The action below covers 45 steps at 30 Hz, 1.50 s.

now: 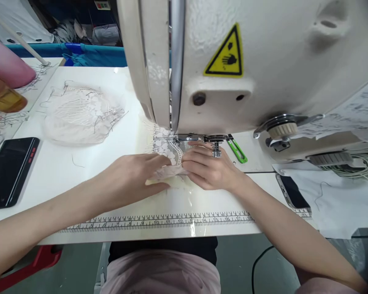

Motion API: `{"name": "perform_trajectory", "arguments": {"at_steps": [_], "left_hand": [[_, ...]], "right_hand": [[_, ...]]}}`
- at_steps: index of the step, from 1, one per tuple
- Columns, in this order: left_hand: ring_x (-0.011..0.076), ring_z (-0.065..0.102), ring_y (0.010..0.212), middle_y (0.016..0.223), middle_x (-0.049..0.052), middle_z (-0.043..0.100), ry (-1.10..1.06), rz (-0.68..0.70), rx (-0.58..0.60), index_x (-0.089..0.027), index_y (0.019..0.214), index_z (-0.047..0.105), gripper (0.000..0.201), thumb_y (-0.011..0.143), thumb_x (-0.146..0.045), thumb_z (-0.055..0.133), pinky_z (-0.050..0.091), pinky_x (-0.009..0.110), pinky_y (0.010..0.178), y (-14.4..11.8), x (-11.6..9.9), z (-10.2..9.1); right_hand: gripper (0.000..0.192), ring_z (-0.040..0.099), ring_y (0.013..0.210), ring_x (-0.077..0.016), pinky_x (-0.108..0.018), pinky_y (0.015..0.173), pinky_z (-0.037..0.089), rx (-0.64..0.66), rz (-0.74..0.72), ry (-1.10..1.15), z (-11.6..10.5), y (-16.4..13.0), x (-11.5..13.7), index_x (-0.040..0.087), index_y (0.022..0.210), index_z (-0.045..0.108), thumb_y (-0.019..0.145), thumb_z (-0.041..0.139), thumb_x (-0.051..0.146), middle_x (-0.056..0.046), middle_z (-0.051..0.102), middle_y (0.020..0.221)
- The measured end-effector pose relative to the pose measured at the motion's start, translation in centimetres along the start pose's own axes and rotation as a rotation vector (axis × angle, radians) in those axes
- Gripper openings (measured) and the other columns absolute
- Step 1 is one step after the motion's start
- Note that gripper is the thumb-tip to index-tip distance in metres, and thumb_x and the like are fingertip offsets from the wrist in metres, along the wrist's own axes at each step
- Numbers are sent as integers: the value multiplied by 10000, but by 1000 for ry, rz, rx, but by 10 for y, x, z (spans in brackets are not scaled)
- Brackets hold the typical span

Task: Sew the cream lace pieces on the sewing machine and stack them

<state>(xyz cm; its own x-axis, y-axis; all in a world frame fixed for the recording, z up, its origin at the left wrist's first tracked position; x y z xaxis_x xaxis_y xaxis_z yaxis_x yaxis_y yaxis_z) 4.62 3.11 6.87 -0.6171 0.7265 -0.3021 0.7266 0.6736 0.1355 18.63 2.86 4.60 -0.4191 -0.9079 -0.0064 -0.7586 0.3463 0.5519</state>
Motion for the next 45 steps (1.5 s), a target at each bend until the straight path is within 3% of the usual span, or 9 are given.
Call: {"name": "perform_trajectory", "arguments": {"at_steps": [3, 9, 12, 16, 20, 23, 27, 40, 45], "left_hand": [[133, 571, 576, 681, -21, 616, 104, 142, -111, -179, 925, 594, 132, 951, -270, 503, 402, 270, 541, 8, -7, 17], [111, 445, 485, 562, -51, 540, 285, 306, -349, -176, 874, 588, 142, 904, -78, 489, 323, 286, 506, -2, -19, 26], [109, 457, 495, 589, -44, 569, 269, 294, -354, -186, 896, 586, 134, 916, -95, 489, 331, 287, 523, -5, -15, 26], [114, 454, 495, 580, -41, 542, 253, 283, -355, -179, 873, 589, 146, 923, -96, 481, 331, 294, 533, -5, -11, 25], [121, 470, 509, 581, -26, 551, 316, 309, -359, -177, 799, 598, 175, 911, -90, 495, 352, 298, 529, -4, -13, 24], [183, 656, 795, 876, 59, 713, 306, 318, -371, -154, 872, 632, 152, 923, -131, 490, 510, 330, 704, -5, -14, 23], [240, 595, 1207, 1217, 119, 673, 190, 273, -309, -112, 1054, 636, 224, 948, -180, 451, 532, 356, 982, -7, -9, 32], [242, 608, 1191, 1218, 134, 674, 204, 268, -310, -80, 1098, 618, 272, 926, -129, 412, 568, 355, 956, -4, -9, 35], [251, 593, 1205, 1220, 153, 667, 203, 272, -315, -74, 1118, 600, 261, 912, -103, 442, 573, 363, 945, -3, -9, 36]], "right_hand": [[175, 600, 884, -148, -383, 927, 483, 29, -7, 42, -2, 1, 1, 231, 851, 619, 909, 466, 169, 15, 690, 927], [135, 623, 961, -159, -363, 894, 519, 25, -11, 77, -3, -2, 3, 205, 980, 625, 894, 604, 308, -3, 706, 1041], [334, 612, 1069, -189, -370, 888, 503, 98, 40, 24, 6, -5, 1, 174, 1135, 589, 903, 608, 413, -44, 686, 1147], [120, 641, 1023, -144, -333, 873, 501, 110, 50, 14, 9, -5, 0, 218, 1026, 627, 910, 602, 202, 22, 716, 1092], [149, 679, 926, -123, -349, 972, 519, 7, 40, 161, 4, -3, -1, 211, 995, 648, 868, 640, 135, 41, 746, 995], [189, 684, 908, -120, -333, 971, 530, 34, 80, 176, 8, -5, -4, 224, 1035, 657, 870, 633, 134, 25, 746, 991], [207, 672, 920, -126, -297, 888, 546, 100, 135, 152, 13, -7, -7, 251, 1053, 662, 888, 601, 141, 19, 740, 963], [213, 689, 880, -119, -270, 778, 576, -7, 104, 116, 3, -1, -7, 209, 1004, 618, 859, 579, 58, 32, 743, 905], [189, 677, 896, -108, -260, 766, 566, 38, 122, 118, 3, 1, -10, 207, 1008, 606, 888, 541, 76, 26, 736, 898]]}}
Point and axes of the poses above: each hand's wrist, its own y-axis towards the middle knuckle, its own z-axis out of the palm, x = y × z, the point moved 7 cm from there along y, towards the middle knuckle
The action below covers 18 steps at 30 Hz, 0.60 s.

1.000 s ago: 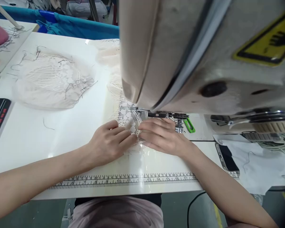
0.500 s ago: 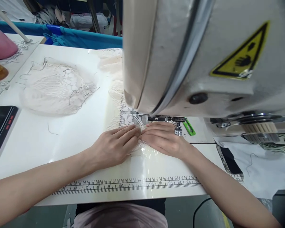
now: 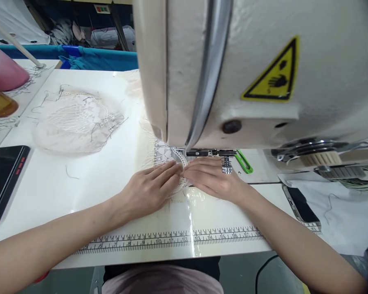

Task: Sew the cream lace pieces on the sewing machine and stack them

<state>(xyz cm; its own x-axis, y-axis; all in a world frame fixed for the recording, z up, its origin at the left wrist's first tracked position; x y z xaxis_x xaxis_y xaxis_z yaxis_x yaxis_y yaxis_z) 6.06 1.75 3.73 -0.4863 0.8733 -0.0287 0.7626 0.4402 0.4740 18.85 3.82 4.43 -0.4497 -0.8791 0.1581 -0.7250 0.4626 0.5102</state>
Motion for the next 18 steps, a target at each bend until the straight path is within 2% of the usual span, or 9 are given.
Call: {"name": "perform_trajectory", "arguments": {"at_steps": [5, 9, 18], "left_hand": [[247, 598, 1196, 1217, 147, 670, 10, 6, 2, -60, 1102, 604, 231, 916, -77, 470, 568, 350, 957, 3, -2, 2], [247, 600, 1193, 1205, 142, 677, 1, -3, -5, -48, 1112, 605, 229, 933, -101, 473, 571, 347, 949, 5, -1, 3], [239, 633, 1153, 1198, 129, 683, 22, 0, 6, -64, 1064, 631, 249, 933, -105, 424, 554, 360, 981, 1, 2, 1]], "right_hand": [[134, 653, 814, -87, -234, 723, 530, 88, 60, -136, 3, -1, -3, 207, 952, 618, 927, 510, 133, 39, 716, 830], [189, 639, 801, -76, -210, 733, 508, 147, 125, -175, 7, -3, -8, 221, 948, 625, 954, 450, 148, 31, 694, 818], [180, 671, 882, -122, -269, 798, 560, 70, 68, -3, 8, -2, -5, 227, 1028, 660, 940, 513, 172, -2, 725, 906]]}}
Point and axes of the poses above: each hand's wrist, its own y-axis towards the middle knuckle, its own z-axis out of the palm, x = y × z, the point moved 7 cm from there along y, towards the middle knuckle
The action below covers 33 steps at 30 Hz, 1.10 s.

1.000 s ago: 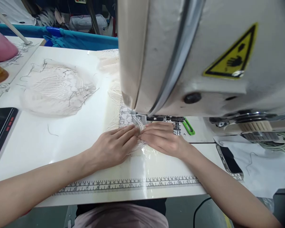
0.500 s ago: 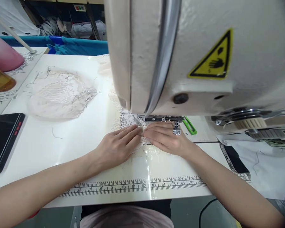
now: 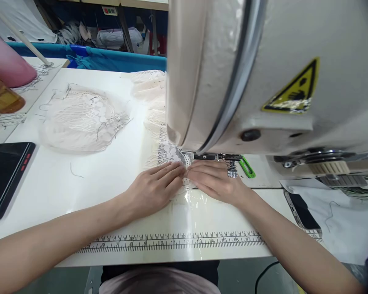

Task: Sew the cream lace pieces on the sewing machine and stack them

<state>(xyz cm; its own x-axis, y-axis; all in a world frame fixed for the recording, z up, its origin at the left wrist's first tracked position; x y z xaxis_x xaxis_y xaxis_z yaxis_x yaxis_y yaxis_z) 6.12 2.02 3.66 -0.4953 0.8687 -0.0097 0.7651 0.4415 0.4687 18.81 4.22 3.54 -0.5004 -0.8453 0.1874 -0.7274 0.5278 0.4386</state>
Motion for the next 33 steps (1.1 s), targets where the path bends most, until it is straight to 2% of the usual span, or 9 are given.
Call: {"name": "perform_trajectory", "arguments": {"at_steps": [5, 11, 16, 23, 30, 33], "left_hand": [[225, 674, 1082, 1173, 140, 694, 26, -47, -17, -65, 1015, 638, 253, 911, -116, 413, 584, 324, 915, -2, 6, -5], [221, 682, 1065, 1118, 147, 712, 39, -132, -5, -83, 949, 623, 202, 849, -91, 447, 553, 315, 963, -2, 17, -7], [224, 676, 1080, 1114, 154, 712, 64, -151, -7, -101, 938, 604, 170, 853, -107, 457, 543, 312, 975, -2, 21, -4], [216, 672, 1087, 1142, 147, 703, 84, -167, 5, -127, 914, 586, 122, 882, -120, 468, 553, 316, 960, 0, 23, -2], [237, 656, 1117, 1188, 158, 683, 106, -178, 46, -90, 980, 616, 193, 880, -105, 453, 554, 336, 958, 0, 22, 1], [244, 646, 1135, 1195, 160, 680, 118, -160, 41, -62, 1071, 621, 251, 900, -132, 451, 544, 346, 977, -1, 22, 1]], "right_hand": [[231, 684, 976, -143, -301, 897, 571, -95, -49, -47, 3, -1, 11, 218, 1082, 658, 883, 603, 114, 2, 748, 1009], [203, 677, 1041, -158, -307, 938, 575, -122, -119, -47, 2, 10, 23, 147, 1062, 658, 873, 615, 87, -10, 749, 1028], [204, 681, 1037, -147, -299, 926, 585, -145, -100, -66, 3, 11, 21, 163, 1059, 657, 883, 594, 82, -3, 748, 1047], [282, 663, 1071, -122, -279, 955, 565, -111, -44, -90, 7, 7, 15, 176, 1097, 653, 861, 586, 36, 2, 733, 1094], [296, 663, 1054, -104, -254, 940, 560, -100, 1, -119, 7, 8, 11, 189, 1045, 662, 881, 512, -7, 18, 727, 1113], [306, 653, 1063, -109, -267, 911, 565, -77, 41, -123, 9, 5, 7, 217, 1045, 665, 909, 480, 15, 16, 717, 1135]]}}
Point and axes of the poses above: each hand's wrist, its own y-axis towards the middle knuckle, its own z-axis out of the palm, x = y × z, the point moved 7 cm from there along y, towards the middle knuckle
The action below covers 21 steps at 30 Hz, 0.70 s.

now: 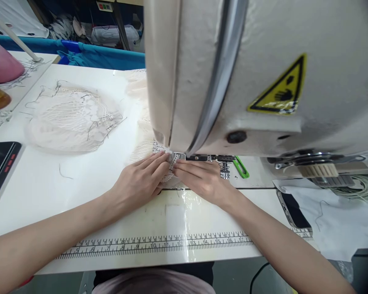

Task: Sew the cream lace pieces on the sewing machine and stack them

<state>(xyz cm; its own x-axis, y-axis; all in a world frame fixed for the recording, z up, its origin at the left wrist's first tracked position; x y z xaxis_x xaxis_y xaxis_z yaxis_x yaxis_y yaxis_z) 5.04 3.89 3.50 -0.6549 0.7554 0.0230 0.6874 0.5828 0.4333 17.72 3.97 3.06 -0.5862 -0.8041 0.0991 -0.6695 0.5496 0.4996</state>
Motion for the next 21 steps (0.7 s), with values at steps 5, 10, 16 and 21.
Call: {"name": "perform_trajectory", "arguments": {"at_steps": [5, 10, 16, 21], "left_hand": [[272, 619, 1175, 1236, 121, 667, -16, 22, -2, -74, 1201, 613, 334, 902, -178, 507, 558, 380, 958, -3, 0, 2], [272, 615, 1181, 1274, 105, 644, -25, 41, 4, -99, 1224, 623, 358, 899, -198, 512, 571, 394, 945, -3, -1, 2], [260, 595, 1211, 1282, 94, 640, -48, 67, 12, -121, 1255, 612, 373, 909, -194, 494, 550, 398, 984, -2, -3, 1], [272, 598, 1204, 1279, 109, 639, -44, 60, 15, -99, 1251, 616, 372, 917, -197, 487, 549, 405, 984, 0, -2, 3]], "right_hand": [[276, 656, 1042, -126, -268, 878, 572, 7, 10, 33, 3, -4, -6, 218, 1075, 668, 915, 507, 60, -5, 711, 1140], [226, 676, 1004, -137, -276, 888, 580, 1, 83, 154, 0, -4, -17, 210, 1087, 682, 916, 556, 131, -21, 720, 1120], [241, 683, 955, -159, -302, 853, 588, 33, 171, 195, -1, -5, -24, 247, 1099, 691, 929, 537, 175, -18, 719, 1076], [210, 681, 876, -148, -289, 765, 588, 43, 201, 181, 2, -7, -27, 256, 1046, 691, 947, 517, 195, -3, 714, 1012]]}}
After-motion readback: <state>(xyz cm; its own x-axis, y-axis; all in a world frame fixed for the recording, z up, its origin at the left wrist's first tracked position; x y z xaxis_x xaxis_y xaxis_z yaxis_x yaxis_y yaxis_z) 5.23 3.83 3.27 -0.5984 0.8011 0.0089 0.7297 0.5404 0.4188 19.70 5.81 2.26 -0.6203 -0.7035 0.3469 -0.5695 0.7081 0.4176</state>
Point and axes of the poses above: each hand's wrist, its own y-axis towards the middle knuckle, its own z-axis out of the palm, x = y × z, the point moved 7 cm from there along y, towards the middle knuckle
